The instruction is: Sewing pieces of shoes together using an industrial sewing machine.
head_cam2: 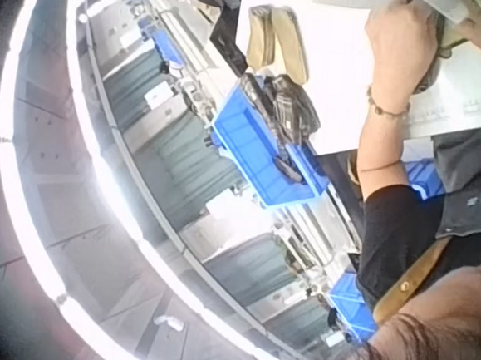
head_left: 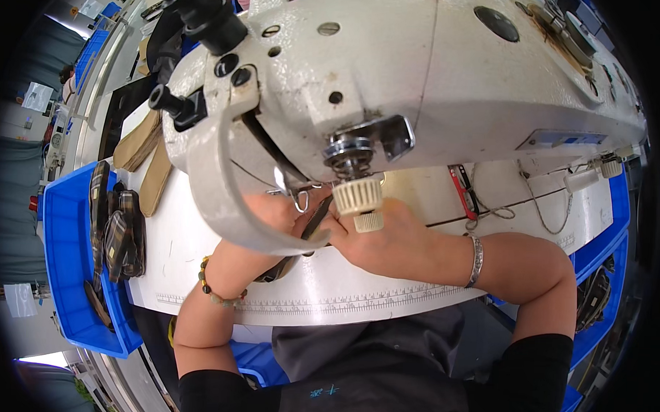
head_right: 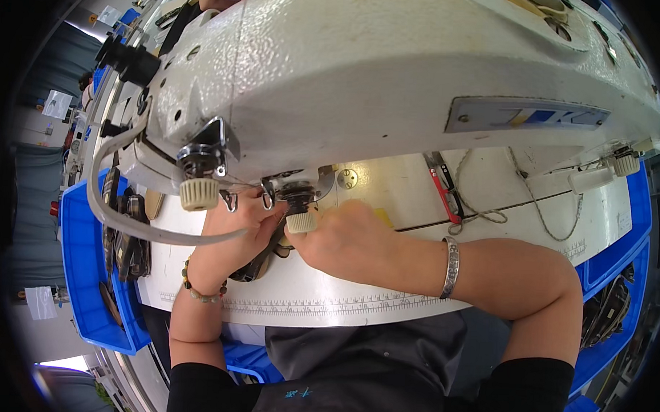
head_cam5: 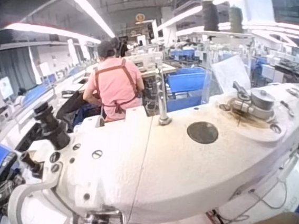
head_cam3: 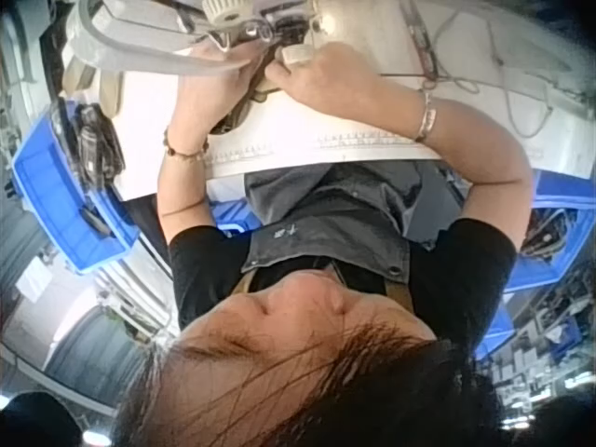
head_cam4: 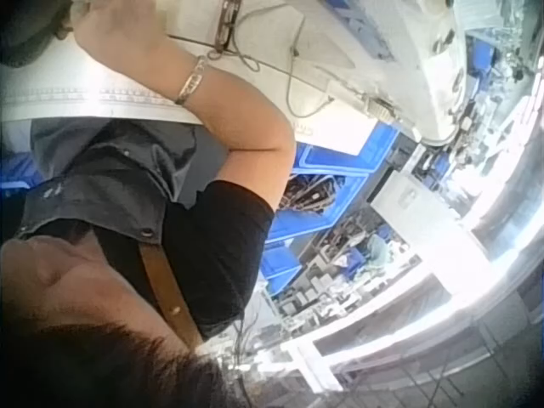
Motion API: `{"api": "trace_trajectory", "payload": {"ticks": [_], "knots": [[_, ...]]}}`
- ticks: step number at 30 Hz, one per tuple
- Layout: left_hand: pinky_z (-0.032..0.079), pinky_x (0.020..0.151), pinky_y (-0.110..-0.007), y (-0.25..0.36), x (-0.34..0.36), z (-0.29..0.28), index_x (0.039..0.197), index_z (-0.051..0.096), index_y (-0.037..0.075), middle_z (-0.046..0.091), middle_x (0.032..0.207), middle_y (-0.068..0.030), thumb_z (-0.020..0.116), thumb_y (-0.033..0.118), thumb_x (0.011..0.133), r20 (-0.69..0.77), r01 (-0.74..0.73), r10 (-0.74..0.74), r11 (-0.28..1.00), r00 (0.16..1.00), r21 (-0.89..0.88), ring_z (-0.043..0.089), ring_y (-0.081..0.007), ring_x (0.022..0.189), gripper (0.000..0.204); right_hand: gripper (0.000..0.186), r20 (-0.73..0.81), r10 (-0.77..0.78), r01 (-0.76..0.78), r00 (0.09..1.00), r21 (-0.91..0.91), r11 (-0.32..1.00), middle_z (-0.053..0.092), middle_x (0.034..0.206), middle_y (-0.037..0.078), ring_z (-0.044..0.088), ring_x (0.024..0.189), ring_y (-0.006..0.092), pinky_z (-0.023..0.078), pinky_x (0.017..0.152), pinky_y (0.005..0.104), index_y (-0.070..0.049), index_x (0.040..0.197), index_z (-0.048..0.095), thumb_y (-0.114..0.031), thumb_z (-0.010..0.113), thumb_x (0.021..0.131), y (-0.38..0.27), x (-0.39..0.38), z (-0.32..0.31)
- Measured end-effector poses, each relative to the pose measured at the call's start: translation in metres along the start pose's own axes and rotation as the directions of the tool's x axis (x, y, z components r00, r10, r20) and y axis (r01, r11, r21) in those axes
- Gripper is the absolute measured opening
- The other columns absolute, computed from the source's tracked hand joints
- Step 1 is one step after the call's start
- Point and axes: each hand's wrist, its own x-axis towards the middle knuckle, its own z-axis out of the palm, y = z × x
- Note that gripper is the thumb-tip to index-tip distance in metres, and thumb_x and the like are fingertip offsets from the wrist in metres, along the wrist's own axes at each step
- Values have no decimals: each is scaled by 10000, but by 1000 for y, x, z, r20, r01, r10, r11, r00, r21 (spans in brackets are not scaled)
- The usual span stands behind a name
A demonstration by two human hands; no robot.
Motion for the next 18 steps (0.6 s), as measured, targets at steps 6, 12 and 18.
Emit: {"api": "trace_trajectory", "payload": {"ticks": [6, 12, 18], "knots": [[479, 612, -427, 0, 3, 3, 782, 657, -11, 621, 754, -157, 719, 110, 827, -70, 39, -47, 992, 996, -117, 608, -373, 701, 144, 134, -24, 30, -31, 999, -33, 999, 551, 535, 43, 599, 451, 216, 425, 392, 365, -77, 816, 605, -200, 659, 811, 3, 4, 3], [511, 650, -370, -15, -5, 13, 889, 713, -8, 676, 787, -159, 694, 58, 853, -22, 137, -143, 975, 990, -175, 657, -307, 719, 78, 89, -12, 44, -44, 999, 15, 999, 535, 530, 50, 598, 458, 238, 438, 409, 381, -82, 815, 601, -161, 640, 807, 5, 3, 1], [551, 762, -311, -43, -9, 17, 1019, 744, 28, 748, 957, -106, 690, 103, 902, -75, 207, -283, 835, 956, -509, 708, -205, 849, 149, 132, 19, 21, -21, 1000, 15, 1000, 518, 518, 44, 592, 453, 233, 447, 414, 383, -57, 878, 618, -129, 637, 769, 5, 1, 3]]}}
